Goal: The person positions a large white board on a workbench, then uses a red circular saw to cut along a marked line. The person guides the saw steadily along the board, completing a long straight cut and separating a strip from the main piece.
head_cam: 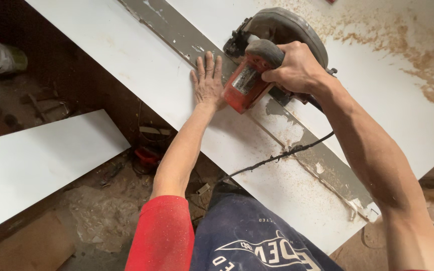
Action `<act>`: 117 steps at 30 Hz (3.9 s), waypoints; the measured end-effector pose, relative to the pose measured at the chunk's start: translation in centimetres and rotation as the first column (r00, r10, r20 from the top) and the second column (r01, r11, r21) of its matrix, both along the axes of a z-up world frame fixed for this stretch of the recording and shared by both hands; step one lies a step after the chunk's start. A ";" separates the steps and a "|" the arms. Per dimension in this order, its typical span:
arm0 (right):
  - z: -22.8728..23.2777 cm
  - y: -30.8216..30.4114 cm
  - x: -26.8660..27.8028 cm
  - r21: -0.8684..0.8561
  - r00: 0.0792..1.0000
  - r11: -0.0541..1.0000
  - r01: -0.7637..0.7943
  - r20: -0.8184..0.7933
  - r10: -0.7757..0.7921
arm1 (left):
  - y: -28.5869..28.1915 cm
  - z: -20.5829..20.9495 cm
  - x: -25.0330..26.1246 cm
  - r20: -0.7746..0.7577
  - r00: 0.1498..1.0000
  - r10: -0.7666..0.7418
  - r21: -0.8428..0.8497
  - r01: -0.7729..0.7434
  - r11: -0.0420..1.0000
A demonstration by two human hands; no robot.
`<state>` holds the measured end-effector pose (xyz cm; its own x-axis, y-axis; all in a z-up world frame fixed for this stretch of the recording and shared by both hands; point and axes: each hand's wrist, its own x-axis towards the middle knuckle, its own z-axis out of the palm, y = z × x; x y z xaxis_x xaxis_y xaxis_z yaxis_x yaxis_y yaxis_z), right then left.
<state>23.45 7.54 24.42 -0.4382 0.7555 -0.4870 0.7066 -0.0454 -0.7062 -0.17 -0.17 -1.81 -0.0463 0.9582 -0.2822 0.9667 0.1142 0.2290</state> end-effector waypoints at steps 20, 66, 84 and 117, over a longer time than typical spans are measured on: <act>0.7 0.7 -2.1 -0.047 0.999 0.998 0.044 0.017 -0.043 | -0.3 6.2 0.7 0.050 0.999 -0.019 -0.073 0.023 0.997; -0.5 3.8 -6.1 0.019 0.998 1.000 0.022 -0.063 -0.020 | 0.1 11.6 0.8 0.074 0.997 -0.006 -0.132 0.016 0.991; -1.0 5.0 -7.8 0.063 0.997 0.998 0.001 -0.078 0.004 | 0.2 10.7 0.9 0.193 0.980 -0.053 -0.160 0.084 0.984; -0.1 4.4 -10.5 0.148 0.988 0.986 0.071 0.128 -0.090 | -1.2 8.5 0.5 0.314 0.949 0.004 0.124 -0.045 0.991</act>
<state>12.90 11.98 24.35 -0.3112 0.8515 -0.4221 0.7933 -0.0118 -0.6087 0.37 -1.39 6.71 0.0007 0.9869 -0.1615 0.8415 0.0867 0.5332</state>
